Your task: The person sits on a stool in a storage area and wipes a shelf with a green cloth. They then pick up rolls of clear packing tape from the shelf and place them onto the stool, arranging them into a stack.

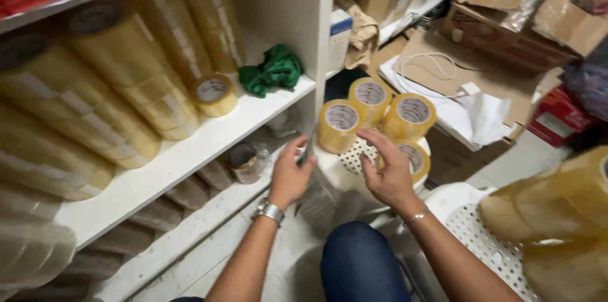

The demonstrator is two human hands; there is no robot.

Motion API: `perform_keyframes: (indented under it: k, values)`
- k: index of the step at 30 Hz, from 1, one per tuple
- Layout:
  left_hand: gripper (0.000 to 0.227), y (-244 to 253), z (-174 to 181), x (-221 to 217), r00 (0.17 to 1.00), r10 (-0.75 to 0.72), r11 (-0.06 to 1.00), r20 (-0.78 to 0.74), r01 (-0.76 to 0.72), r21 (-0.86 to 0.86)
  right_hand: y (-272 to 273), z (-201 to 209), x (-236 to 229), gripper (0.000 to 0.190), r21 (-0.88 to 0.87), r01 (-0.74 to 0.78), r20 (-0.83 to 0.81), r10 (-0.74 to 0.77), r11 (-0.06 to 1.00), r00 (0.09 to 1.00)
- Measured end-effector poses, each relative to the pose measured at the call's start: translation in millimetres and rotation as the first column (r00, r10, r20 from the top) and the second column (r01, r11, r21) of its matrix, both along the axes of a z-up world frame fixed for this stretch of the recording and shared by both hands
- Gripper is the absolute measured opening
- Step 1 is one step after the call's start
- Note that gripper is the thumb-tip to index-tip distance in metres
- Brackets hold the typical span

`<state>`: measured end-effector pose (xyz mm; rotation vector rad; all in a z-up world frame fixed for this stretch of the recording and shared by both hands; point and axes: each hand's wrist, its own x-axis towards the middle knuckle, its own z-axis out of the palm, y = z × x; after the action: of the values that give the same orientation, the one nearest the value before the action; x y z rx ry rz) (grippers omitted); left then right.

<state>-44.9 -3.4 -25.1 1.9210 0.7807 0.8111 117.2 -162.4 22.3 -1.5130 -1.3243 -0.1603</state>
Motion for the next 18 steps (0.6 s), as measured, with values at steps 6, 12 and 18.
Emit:
perform_keyframes:
  k: [6,12,18]
  values:
    - [0.05,51.2,6.7,-61.8,0.984,0.178,0.984,-0.032,-0.177,0.027,77.4,10.2,-37.7,0.054,-0.083,-0.166,0.015,0.167,0.983,0.986]
    - [0.052,71.0,-17.9,-103.3,0.956,0.294,0.951,0.013,-0.291,-0.103,171.4,9.7,-75.6,0.067,-0.457,-0.202,0.09,0.271,0.866,0.958]
    - [0.049,83.3,-10.2,-113.9,0.937,0.341,0.934,0.071,-0.33,-0.135,254.3,8.6,-107.0,0.072,-0.646,-0.119,0.196,0.314,0.754,0.929]
